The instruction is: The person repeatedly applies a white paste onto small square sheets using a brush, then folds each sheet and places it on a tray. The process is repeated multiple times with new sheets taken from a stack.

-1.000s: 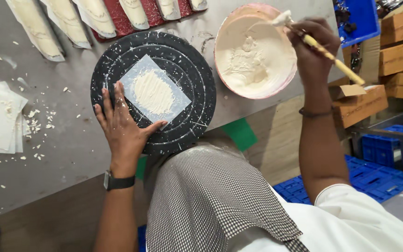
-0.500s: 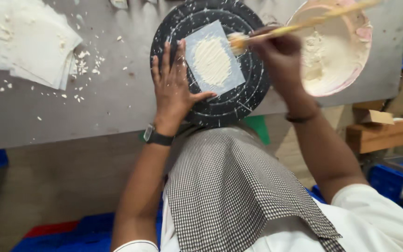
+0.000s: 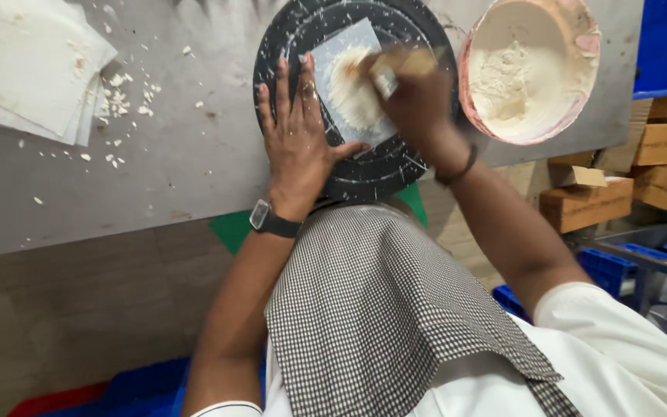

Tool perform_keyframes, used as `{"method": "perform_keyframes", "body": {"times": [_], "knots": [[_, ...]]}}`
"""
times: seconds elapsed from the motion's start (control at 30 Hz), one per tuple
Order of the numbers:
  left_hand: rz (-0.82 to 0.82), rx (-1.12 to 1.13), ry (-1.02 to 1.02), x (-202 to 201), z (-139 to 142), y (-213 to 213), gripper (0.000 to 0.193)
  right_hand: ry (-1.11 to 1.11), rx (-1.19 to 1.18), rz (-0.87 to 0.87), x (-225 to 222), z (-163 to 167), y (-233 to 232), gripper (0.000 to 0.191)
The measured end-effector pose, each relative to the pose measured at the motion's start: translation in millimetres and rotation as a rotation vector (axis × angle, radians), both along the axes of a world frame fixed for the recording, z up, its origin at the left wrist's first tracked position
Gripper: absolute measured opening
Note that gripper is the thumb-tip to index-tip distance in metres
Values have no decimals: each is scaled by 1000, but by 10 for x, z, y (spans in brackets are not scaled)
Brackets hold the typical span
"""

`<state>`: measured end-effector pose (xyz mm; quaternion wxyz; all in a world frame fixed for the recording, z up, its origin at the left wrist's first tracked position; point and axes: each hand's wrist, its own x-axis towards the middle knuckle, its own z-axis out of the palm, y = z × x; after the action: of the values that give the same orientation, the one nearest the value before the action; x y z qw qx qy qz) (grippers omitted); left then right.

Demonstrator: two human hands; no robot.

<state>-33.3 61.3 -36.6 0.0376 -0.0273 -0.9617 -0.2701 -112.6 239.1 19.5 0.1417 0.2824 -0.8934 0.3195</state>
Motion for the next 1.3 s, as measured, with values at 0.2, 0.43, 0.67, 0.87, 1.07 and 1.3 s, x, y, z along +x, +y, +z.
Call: {"method": "perform_keyframes", "body": {"times": [0.2, 0.43, 0.67, 0.87, 1.07, 1.3], "knots": [[-9, -1, 11, 24, -12, 5, 140, 10, -113, 191, -14, -196, 172, 9], [-2, -19, -50, 10, 31, 46, 141, 10, -114, 218, 45, -264, 342, 10], [-15, -32, -32, 8, 64, 68, 140, 37, 127, 171, 165, 32, 324, 15], [-18, -64, -76, -49, 102, 78, 146, 76, -66, 200, 167, -276, 611, 16], [-41, -47, -113, -67, 148, 39, 146, -257, -451, -167, -81, -170, 1127, 8], [-5, 46, -49, -362, 269, -114, 102, -633, -993, -154, 26, -96, 1220, 17]]}}
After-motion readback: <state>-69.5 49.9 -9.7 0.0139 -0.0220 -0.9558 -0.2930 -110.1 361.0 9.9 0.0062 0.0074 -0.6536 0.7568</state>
